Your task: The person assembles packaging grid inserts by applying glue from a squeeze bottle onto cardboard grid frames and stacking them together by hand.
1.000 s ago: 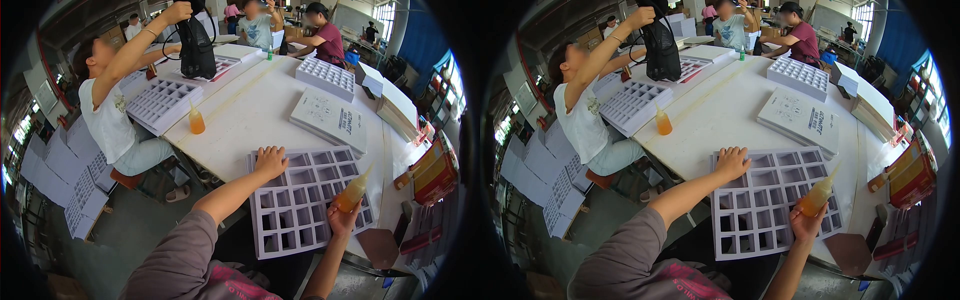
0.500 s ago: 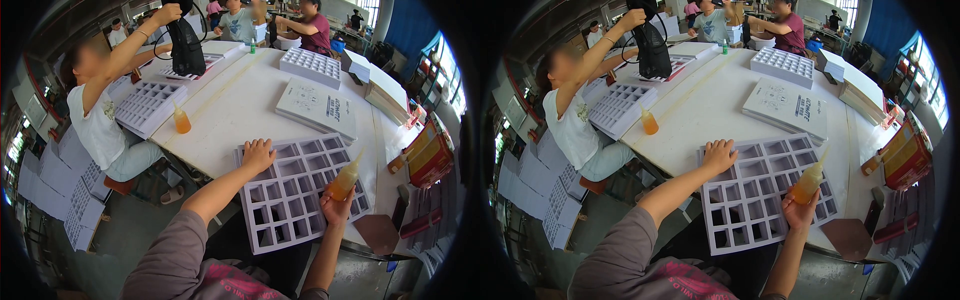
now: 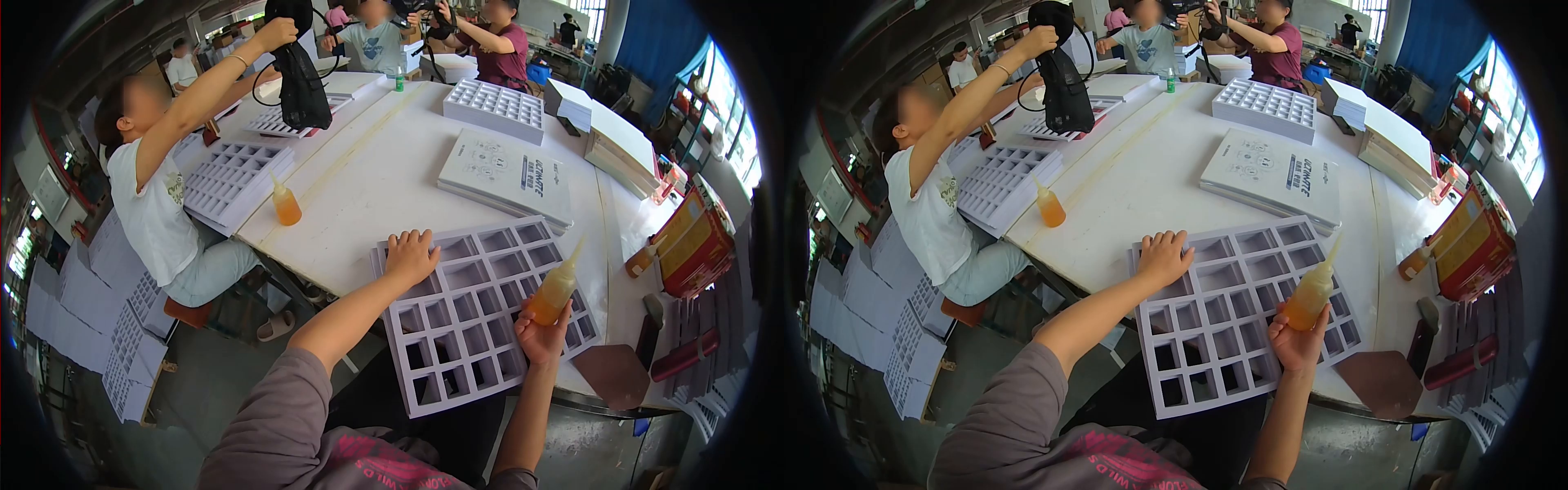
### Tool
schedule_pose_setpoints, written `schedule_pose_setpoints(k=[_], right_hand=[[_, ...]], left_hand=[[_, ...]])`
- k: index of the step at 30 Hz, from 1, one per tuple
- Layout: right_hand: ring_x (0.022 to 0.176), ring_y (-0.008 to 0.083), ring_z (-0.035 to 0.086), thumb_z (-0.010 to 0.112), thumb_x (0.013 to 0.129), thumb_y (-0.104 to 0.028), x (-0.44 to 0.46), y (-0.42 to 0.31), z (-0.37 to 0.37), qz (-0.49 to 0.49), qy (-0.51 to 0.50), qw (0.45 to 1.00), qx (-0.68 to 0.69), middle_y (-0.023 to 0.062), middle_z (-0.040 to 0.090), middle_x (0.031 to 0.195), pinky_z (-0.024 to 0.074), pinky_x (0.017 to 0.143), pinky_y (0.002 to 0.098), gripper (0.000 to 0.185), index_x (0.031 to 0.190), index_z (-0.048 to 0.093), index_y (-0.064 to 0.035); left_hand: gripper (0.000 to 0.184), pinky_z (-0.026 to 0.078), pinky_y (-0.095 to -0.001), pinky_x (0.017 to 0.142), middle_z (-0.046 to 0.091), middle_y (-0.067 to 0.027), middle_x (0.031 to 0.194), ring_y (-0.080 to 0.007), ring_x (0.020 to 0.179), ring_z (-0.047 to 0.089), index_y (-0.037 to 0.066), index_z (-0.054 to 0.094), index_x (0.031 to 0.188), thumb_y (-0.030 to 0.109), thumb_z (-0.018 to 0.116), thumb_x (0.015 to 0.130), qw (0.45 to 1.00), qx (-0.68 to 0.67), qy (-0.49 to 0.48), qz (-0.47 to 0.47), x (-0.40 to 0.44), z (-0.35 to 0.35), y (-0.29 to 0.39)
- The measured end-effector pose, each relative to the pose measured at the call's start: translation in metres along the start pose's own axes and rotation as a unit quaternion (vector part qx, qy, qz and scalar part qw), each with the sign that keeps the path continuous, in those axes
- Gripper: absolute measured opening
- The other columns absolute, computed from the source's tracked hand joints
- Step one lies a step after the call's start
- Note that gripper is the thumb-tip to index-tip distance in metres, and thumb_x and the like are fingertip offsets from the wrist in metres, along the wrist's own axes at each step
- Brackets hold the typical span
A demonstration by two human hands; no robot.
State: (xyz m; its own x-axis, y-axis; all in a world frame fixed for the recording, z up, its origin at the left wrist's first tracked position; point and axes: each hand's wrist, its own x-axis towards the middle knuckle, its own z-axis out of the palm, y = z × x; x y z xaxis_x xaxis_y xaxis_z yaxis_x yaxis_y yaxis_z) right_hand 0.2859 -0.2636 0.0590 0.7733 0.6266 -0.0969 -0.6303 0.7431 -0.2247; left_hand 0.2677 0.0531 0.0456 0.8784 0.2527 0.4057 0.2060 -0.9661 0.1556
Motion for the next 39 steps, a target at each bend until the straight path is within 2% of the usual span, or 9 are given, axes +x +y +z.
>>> schedule_pose_setpoints(k=[5, 17, 39], right_hand=[[0.082, 0.0192, 0.054, 0.052, 0.085, -0.060, 0.0008, -0.0017, -0.0062, 0.003, -0.031, 0.999, -0.008, 0.0143, 0.054, 0.107, 0.0459, 0.076, 0.0326, 0.068, 0.118, 0.050, 0.0002], [0.080, 0.0200, 0.055, 0.054, 0.084, -0.061, 0.0011, -0.0018, -0.0073, 0.001, -0.025, 1.000, -0.003, 0.0145, 0.054, 0.105, 0.0454, 0.075, 0.0323, 0.070, 0.114, 0.051, 0.0025], [0.080, 0.0197, 0.054, 0.053, 0.084, -0.061, 0.0007, -0.0015, -0.0058, 0.002, -0.025, 1.000, -0.014, 0.0143, 0.055, 0.104, 0.0459, 0.074, 0.0322, 0.069, 0.114, 0.052, 0.0010]], left_hand=[[0.032, 0.034, -0.0433, 0.082, 0.059, -0.0091, 0.094, -0.0256, 0.091, 0.054, 0.010, 0.053, 0.105, 0.036, 0.051, 0.087, 1.000, 0.003, 0.014, 0.003, -0.0005, 0.0043, -0.0009], [0.033, 0.034, -0.0431, 0.083, 0.059, -0.0094, 0.094, -0.0257, 0.094, 0.054, 0.009, 0.053, 0.105, 0.037, 0.050, 0.088, 1.000, 0.006, 0.004, 0.002, -0.0004, 0.0038, -0.0011], [0.032, 0.035, -0.0447, 0.084, 0.059, -0.0099, 0.094, -0.0265, 0.092, 0.055, 0.009, 0.053, 0.105, 0.036, 0.051, 0.088, 1.000, 0.001, 0.012, 0.005, -0.0015, 0.0014, 0.0002]])
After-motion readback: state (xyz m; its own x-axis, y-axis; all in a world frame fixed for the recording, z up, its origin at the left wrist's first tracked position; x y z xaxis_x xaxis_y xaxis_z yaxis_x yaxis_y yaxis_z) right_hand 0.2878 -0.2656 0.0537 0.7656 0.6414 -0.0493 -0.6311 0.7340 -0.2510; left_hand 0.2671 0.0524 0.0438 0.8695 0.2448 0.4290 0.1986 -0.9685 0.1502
